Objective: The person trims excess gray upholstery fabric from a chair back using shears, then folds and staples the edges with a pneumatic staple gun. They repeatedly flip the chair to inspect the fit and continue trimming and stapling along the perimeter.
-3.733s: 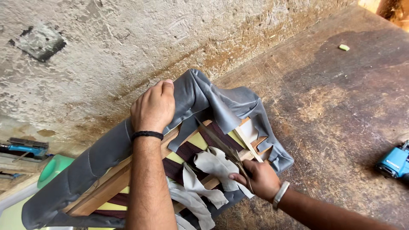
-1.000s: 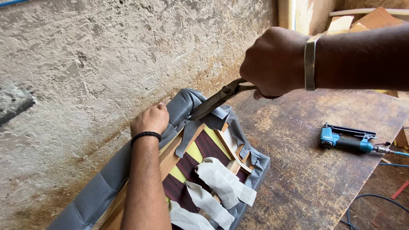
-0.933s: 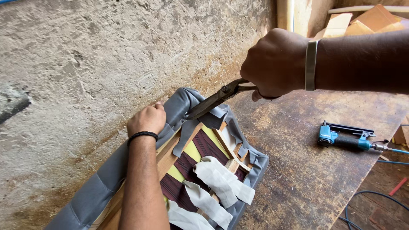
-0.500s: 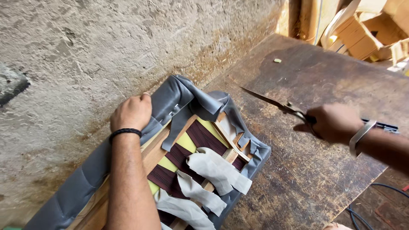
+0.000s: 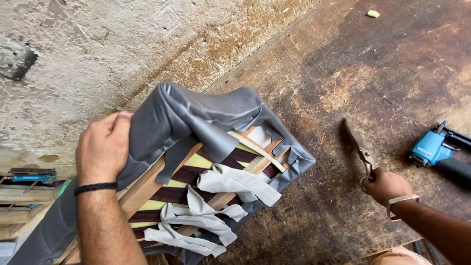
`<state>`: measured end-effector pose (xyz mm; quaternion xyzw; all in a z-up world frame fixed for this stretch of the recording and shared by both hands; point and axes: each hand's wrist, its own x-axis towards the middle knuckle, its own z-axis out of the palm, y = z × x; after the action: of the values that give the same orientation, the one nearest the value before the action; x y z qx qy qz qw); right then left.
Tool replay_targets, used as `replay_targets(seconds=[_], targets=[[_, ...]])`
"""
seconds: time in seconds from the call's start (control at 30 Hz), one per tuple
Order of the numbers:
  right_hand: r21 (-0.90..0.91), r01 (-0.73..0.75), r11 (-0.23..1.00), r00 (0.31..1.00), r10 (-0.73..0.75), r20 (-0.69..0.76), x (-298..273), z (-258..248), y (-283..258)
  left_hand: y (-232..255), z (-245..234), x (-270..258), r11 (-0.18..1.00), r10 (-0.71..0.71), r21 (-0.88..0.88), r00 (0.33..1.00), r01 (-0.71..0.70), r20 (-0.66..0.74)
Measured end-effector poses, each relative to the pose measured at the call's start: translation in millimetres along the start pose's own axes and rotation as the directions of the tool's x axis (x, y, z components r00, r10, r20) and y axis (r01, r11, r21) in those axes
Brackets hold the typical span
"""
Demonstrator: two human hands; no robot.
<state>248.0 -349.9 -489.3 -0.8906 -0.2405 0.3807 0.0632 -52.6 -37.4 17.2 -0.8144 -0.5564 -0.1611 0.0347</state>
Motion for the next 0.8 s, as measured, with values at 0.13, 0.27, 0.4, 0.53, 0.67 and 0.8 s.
replay_targets(seconds=[0.13,0.27,0.4,0.53,0.67,0.8], targets=[[0.143,0.106,0.984,0.994,-0.103,-0.023,-6.1,-24.0,-11.3,0.1,-1.9,-14.1,1.0,0.009,-0.001,0.999,-0.009,-0.042],[0.13,0.494,0.86,0.854,-0.452,-0.257,-54.6,-92.4,-80.8,1.1,0.0,-20.6,1.0,-0.026,-0.006,0.999,0.026,-0.037],[0.369,0.7,0.611,0.713,-0.628,-0.313,-115.9,-186.5,-190.2,6.7,0.9,-25.9,0.999,-0.042,0.026,0.998,0.043,-0.053],[0.272,0.953,0.134,0.265,-0.805,-0.531,-199.7,-258.8,-285.7,10.7,3.8,-28.6,0.999,-0.038,-0.02,0.998,0.037,-0.052],[-0.278,0.961,0.009,-0.129,-0.87,-0.475,-279.3,-288.8,-369.5,12.0,6.4,-29.6,1.0,-0.005,-0.018,0.999,0.005,-0.038],[-0.368,0.82,0.438,0.427,-0.897,-0.117,-305.6,-282.1,-425.1,14.8,11.9,-20.7,1.0,-0.022,0.012,0.999,0.022,-0.026]])
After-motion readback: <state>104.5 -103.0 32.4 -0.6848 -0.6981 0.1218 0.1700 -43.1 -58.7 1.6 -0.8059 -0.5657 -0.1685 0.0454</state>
